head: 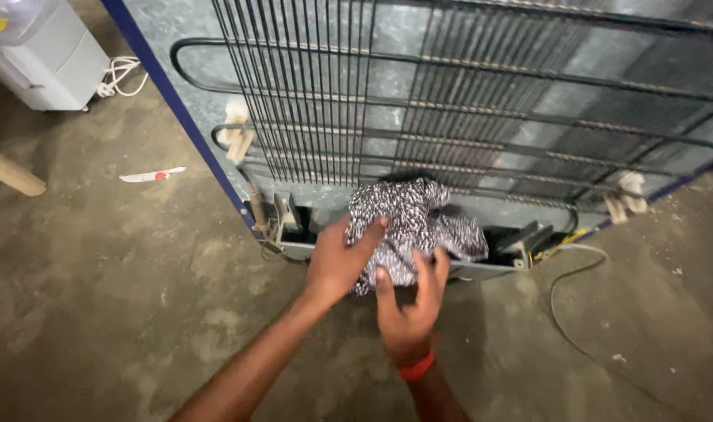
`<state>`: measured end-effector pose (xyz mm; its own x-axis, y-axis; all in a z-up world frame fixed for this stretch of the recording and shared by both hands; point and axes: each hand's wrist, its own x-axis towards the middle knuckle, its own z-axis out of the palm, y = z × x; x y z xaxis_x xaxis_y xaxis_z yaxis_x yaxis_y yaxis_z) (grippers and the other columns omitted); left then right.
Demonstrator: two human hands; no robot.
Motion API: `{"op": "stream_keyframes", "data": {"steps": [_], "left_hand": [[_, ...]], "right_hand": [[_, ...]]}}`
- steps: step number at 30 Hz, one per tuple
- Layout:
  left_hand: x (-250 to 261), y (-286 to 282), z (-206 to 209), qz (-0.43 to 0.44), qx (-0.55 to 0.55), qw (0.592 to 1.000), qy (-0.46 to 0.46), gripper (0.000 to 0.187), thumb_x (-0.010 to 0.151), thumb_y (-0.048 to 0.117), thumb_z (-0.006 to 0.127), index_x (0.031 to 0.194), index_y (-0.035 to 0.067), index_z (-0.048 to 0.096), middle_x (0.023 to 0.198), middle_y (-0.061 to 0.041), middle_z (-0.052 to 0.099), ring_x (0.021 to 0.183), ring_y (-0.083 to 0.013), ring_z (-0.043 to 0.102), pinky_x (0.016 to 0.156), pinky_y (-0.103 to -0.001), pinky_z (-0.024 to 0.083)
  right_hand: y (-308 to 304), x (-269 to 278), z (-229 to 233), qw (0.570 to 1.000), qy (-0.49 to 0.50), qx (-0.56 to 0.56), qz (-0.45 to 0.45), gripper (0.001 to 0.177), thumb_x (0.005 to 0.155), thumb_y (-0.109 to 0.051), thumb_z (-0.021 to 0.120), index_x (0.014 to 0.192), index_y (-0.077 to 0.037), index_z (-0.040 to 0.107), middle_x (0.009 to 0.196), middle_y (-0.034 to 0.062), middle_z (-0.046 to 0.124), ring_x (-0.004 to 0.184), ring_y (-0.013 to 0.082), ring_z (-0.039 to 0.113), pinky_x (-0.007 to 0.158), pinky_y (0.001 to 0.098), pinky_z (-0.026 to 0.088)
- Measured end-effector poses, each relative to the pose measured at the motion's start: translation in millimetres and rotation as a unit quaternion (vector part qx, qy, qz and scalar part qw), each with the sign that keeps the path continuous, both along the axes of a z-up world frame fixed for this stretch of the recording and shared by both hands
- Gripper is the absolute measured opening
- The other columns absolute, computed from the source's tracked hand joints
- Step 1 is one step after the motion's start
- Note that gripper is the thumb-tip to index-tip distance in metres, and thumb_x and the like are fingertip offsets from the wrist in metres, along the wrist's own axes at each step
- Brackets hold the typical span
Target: The person wipes the back and side of a blue refrigerator with a patterned cloth, then wipes a black laptop on a small table. The person uses a cloth to clean the surfaces.
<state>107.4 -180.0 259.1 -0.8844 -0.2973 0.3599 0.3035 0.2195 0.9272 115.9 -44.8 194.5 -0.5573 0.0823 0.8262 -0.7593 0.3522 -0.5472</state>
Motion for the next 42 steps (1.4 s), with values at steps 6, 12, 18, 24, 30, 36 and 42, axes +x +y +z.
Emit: {"op": "stream_keyframes", "data": {"steps": [6,12,18,24,30,36,42], "left_hand": [[-50,-40,-26,-0.012,0.103,0.983,-0.148,0.031,0.087,0.022,0.066,0.111,0.003,0.071,0.098,-0.011,0.077,0.086,-0.0181,0.068,0.079,-0.036,0.054],[19,-100,-15,-0.077,0.108,0.927,-0.35,0.044,0.095,0.029,0.055,0.126,0.004,0.073,0.12,-0.008,0.077,0.108,-0.019,0.067,0.095,-0.035,0.051],[129,-114,149,0.16,-0.01,0.987,-0.015,0.096,0.072,0.005,0.07,0.159,0.008,0.03,0.153,-0.015,0.049,0.132,-0.0292,0.055,0.108,-0.04,0.041],[187,-98,335,0.259,-0.143,0.922,0.251,0.078,0.087,0.011,0.061,0.159,-0.002,0.033,0.157,-0.023,0.047,0.15,-0.0355,0.046,0.126,-0.044,0.031],[137,-123,429,0.376,-0.177,0.812,0.411,0.063,0.098,0.006,0.062,0.155,-0.001,0.036,0.15,-0.016,0.044,0.14,-0.0295,0.044,0.124,-0.037,0.032],[49,-173,488,0.432,-0.17,0.749,0.472,0.079,0.082,-0.004,0.053,0.156,-0.008,0.027,0.161,-0.026,0.032,0.153,-0.0389,0.03,0.129,-0.045,0.019],[52,-193,466,0.393,-0.218,0.768,0.456,0.07,0.083,0.003,0.057,0.152,-0.003,0.045,0.152,-0.023,0.054,0.144,-0.0384,0.05,0.131,-0.043,0.033]], "right_hand": [[-35,-44,48,0.992,-0.071,0.104,0.019,0.028,0.087,-0.014,0.078,0.107,0.0,0.067,0.118,0.024,0.062,0.11,0.0411,0.059,0.098,0.0477,0.049],[-61,-9,82,0.954,-0.238,0.099,0.153,0.036,0.078,-0.025,0.08,0.106,-0.003,0.072,0.119,0.0229,0.066,0.108,0.0394,0.066,0.092,0.0476,0.053],[-103,18,269,0.965,-0.026,0.158,0.208,0.037,0.081,-0.028,0.077,0.11,-0.004,0.072,0.118,0.0219,0.064,0.114,0.0409,0.062,0.101,0.0523,0.048],[-97,74,422,0.903,0.252,0.269,0.221,0.039,0.084,-0.03,0.074,0.114,-0.005,0.073,0.118,0.0209,0.062,0.119,0.0423,0.057,0.109,0.057,0.043],[-72,87,550,0.851,0.351,0.327,0.213,0.035,0.091,-0.027,0.08,0.116,-0.003,0.074,0.124,0.0162,0.065,0.125,0.0364,0.057,0.108,0.0538,0.044],[-12,47,576,0.894,0.355,0.261,0.083,0.027,0.078,-0.018,0.085,0.091,0.0,0.07,0.143,0.0186,0.059,0.145,0.0401,0.045,0.12,0.0608,0.039],[-17,25,545,0.892,0.35,0.268,0.103,0.021,0.078,-0.019,0.082,0.087,-0.005,0.07,0.147,0.0189,0.055,0.15,0.0432,0.034,0.126,0.0669,0.023]]}}
